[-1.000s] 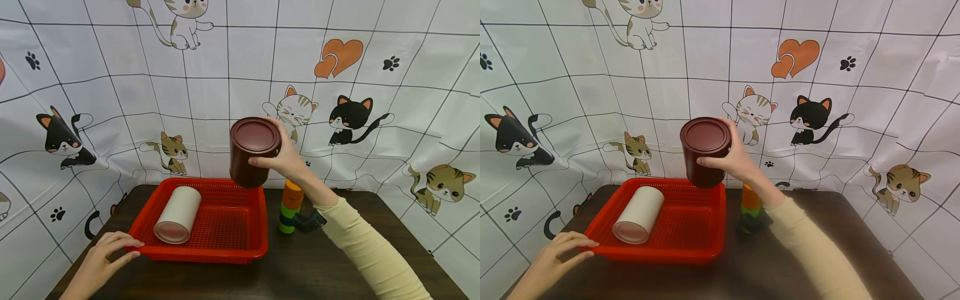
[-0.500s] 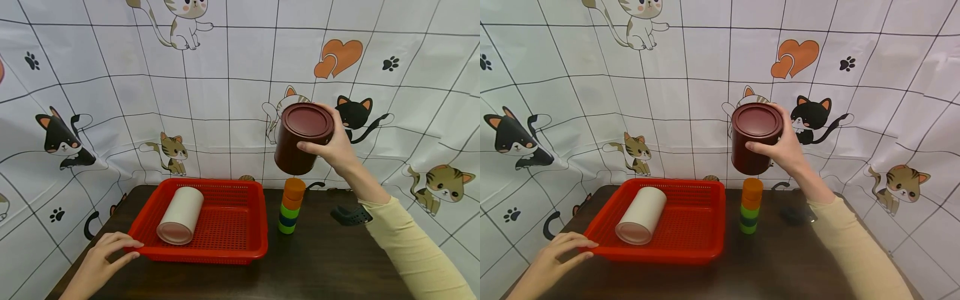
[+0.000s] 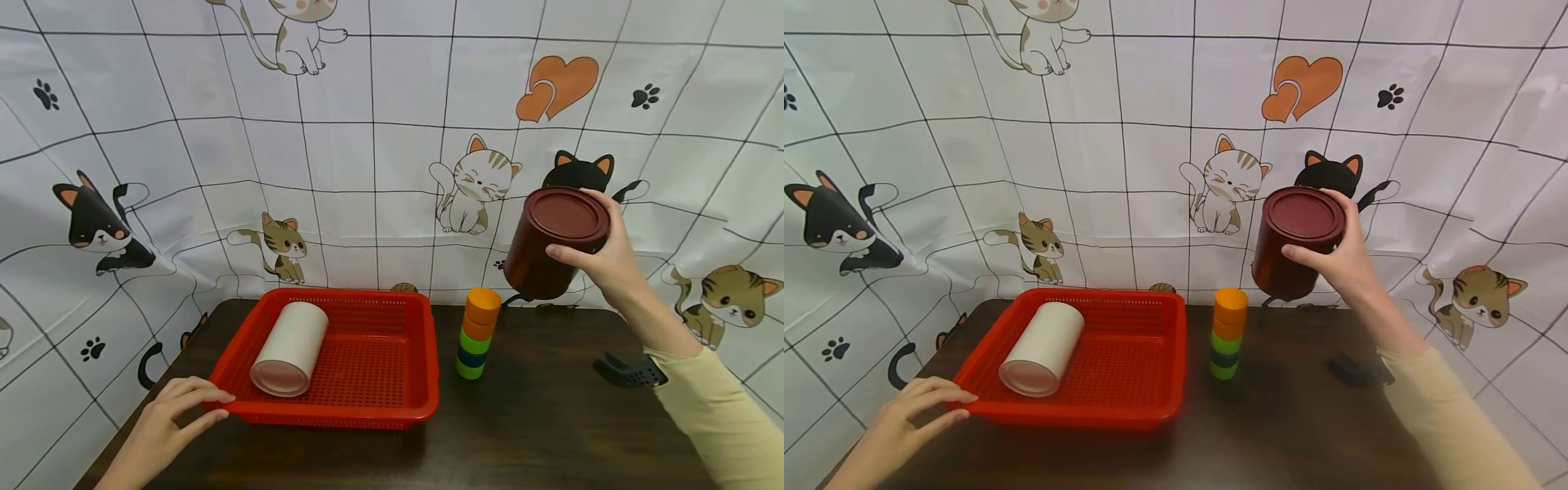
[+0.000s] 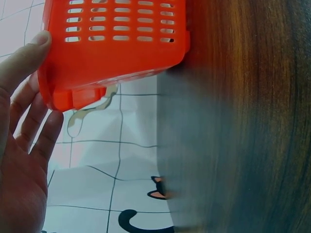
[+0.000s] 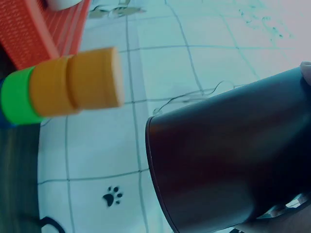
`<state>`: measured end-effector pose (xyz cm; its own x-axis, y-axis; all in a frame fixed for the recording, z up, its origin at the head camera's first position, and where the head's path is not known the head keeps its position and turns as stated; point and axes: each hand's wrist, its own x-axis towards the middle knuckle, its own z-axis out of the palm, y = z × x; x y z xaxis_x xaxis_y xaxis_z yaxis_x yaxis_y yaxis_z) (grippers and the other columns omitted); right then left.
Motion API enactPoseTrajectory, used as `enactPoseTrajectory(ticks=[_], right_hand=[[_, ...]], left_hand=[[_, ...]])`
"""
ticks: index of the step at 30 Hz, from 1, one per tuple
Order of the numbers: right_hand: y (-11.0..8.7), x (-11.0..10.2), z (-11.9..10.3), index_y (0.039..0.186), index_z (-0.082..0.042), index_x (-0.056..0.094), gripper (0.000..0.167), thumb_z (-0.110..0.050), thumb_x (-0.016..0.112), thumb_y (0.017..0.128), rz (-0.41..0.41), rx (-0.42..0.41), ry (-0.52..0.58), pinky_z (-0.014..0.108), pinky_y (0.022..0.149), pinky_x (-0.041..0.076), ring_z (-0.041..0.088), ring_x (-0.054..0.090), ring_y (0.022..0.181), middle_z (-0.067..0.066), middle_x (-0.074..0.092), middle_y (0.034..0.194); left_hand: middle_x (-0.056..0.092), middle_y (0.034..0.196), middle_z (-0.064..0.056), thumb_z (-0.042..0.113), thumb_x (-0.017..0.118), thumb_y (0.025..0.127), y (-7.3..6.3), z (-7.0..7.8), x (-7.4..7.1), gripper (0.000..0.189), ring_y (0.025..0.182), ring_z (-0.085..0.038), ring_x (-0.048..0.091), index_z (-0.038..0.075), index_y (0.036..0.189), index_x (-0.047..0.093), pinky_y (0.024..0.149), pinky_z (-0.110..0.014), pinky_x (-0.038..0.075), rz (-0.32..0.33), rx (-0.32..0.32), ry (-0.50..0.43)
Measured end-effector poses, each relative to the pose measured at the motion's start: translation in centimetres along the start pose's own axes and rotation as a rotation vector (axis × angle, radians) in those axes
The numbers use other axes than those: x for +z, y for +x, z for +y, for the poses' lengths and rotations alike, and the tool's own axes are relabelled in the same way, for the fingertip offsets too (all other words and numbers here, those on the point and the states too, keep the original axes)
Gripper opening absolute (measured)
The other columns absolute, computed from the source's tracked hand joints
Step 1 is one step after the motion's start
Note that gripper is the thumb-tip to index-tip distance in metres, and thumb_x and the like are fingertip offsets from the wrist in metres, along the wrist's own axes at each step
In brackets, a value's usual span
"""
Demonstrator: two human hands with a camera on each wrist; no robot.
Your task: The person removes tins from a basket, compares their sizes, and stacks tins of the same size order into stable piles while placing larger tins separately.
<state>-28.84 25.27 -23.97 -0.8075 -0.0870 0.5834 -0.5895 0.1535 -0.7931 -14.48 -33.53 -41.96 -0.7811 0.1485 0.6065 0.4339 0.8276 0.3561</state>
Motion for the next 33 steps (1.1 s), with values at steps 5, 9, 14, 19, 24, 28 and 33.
enactPoseTrajectory(ticks=[5, 9, 14, 19, 24, 28, 33], right_hand=[[-1.0, -1.2, 1.6, 0.151, -0.021, 0.026, 0.088, 0.007, 0.072, 0.081, 0.008, 0.022, -0.075, 0.010, 0.086, 0.044, 0.007, 0.044, 0.122, -0.008, 0.041, 0.139], [-2.2, -1.7, 2.9, 0.152, -0.024, 0.024, 0.089, 0.000, 0.074, 0.082, 0.006, 0.063, -0.253, 0.008, 0.085, 0.041, 0.002, 0.043, 0.120, -0.015, 0.039, 0.137], [-3.3, -2.1, 4.4, 0.152, -0.022, 0.025, 0.088, 0.001, 0.073, 0.082, 0.006, 0.067, -0.284, 0.008, 0.083, 0.042, 0.000, 0.045, 0.117, -0.018, 0.039, 0.135], [-4.6, -2.4, 6.0, 0.152, -0.021, 0.026, 0.087, 0.000, 0.073, 0.082, 0.000, 0.058, -0.300, 0.007, 0.085, 0.039, -0.003, 0.045, 0.115, -0.018, 0.041, 0.133], [-6.1, -2.5, 7.5, 0.153, -0.019, 0.024, 0.086, -0.003, 0.073, 0.085, -0.031, 0.099, -0.329, 0.006, 0.083, 0.041, -0.006, 0.046, 0.111, -0.021, 0.041, 0.129], [-7.1, -2.5, 8.5, 0.152, -0.014, 0.025, 0.083, -0.002, 0.073, 0.085, -0.042, 0.109, -0.334, 0.005, 0.082, 0.043, -0.006, 0.047, 0.110, -0.022, 0.042, 0.127], [-8.4, -2.6, 9.8, 0.152, -0.010, 0.024, 0.083, -0.001, 0.072, 0.085, -0.069, 0.130, -0.332, 0.005, 0.082, 0.044, -0.009, 0.047, 0.109, -0.023, 0.041, 0.126]], left_hand=[[0.064, 0.097, 0.017, 0.005, 0.088, 0.065, 0.2, 0.2, 0.0, 0.044, 0.098, 0.011, 0.041, 0.032, 0.096, 0.075, 0.080, -0.007, 0.034, 0.005, 0.024, -0.002], [0.064, 0.097, 0.017, 0.004, 0.088, 0.064, 0.3, 0.3, -0.1, 0.046, 0.098, 0.011, 0.041, 0.033, 0.096, 0.074, 0.081, -0.007, 0.034, 0.004, 0.031, -0.007], [0.064, 0.096, 0.017, 0.003, 0.088, 0.063, 0.4, 0.2, -0.1, 0.047, 0.097, 0.011, 0.041, 0.033, 0.096, 0.074, 0.081, -0.007, 0.035, 0.011, 0.038, -0.008], [0.064, 0.095, 0.017, 0.003, 0.089, 0.062, 0.4, 0.1, -0.1, 0.048, 0.096, 0.010, 0.041, 0.034, 0.096, 0.074, 0.080, -0.007, 0.035, 0.019, 0.042, -0.003], [0.064, 0.096, 0.018, 0.005, 0.089, 0.064, 0.2, 0.2, -0.1, 0.049, 0.096, 0.010, 0.041, 0.037, 0.097, 0.073, 0.080, -0.008, 0.034, 0.011, 0.033, -0.006], [0.064, 0.096, 0.018, 0.006, 0.089, 0.065, 0.1, 0.1, -0.1, 0.048, 0.097, 0.010, 0.041, 0.037, 0.097, 0.073, 0.081, -0.009, 0.034, 0.012, 0.027, -0.003], [0.064, 0.096, 0.018, 0.007, 0.089, 0.065, 0.0, 0.0, -0.1, 0.046, 0.097, 0.011, 0.041, 0.036, 0.097, 0.073, 0.081, -0.008, 0.034, 0.009, 0.019, 0.004]])
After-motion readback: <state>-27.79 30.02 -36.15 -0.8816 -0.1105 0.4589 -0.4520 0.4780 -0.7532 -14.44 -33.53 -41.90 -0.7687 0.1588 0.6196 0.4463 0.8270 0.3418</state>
